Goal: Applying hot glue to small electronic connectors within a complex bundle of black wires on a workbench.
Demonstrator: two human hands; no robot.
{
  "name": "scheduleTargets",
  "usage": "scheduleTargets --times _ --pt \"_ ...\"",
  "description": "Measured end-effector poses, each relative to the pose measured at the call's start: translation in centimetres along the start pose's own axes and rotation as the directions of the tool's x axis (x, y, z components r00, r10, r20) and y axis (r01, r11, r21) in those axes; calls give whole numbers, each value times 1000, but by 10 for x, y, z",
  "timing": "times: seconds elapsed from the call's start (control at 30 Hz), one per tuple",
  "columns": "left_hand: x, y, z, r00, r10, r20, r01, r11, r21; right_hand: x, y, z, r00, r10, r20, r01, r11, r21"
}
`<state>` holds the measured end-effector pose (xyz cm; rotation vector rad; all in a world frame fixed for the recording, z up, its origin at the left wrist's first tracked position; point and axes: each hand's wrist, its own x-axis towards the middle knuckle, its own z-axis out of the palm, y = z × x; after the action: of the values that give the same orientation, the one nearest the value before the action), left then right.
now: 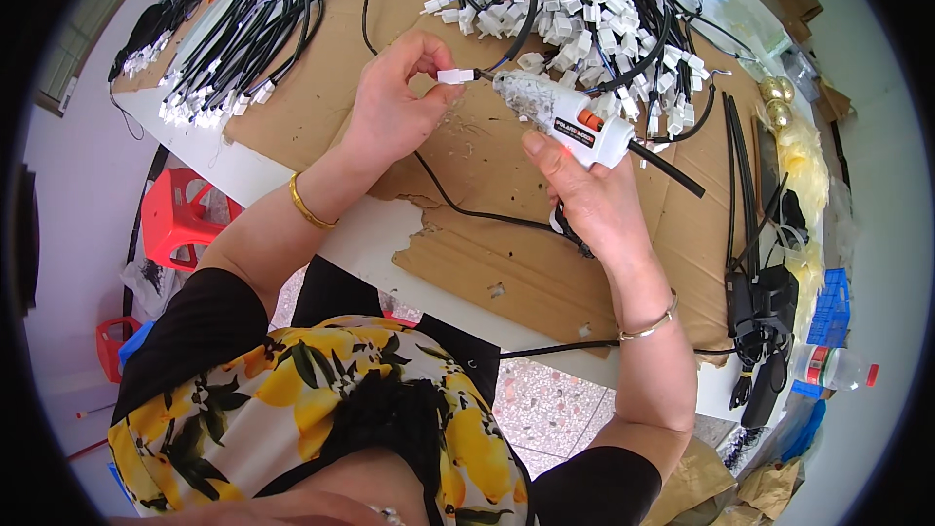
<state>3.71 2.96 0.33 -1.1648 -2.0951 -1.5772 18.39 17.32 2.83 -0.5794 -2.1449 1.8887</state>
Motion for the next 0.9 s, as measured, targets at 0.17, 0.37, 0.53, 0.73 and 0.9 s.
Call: scheduleTargets --times 0.17,0.37,0.53,0.73,0.9 --pt "0 2 -1 1000 -5 7 5 1000 16 -1 -1 -1 1000 8 12 -8 999 37" --pt "-1 -1 0 999 38 9 -38 999 19 -1 -3 0 1000 -5 28 6 1000 -15" --pt "0 0 1 1000 -4 -15 4 1000 9 -1 -4 0 999 -23 38 24 999 -24" --pt "0 -4 -1 998 -56 -5 55 992 -116 -1 -5 0 1000 -17 22 17 1000 -23" --pt "1 -7 0 988 -135 73 151 947 -282 -2 -4 -1 1000 6 16 -7 1000 19"
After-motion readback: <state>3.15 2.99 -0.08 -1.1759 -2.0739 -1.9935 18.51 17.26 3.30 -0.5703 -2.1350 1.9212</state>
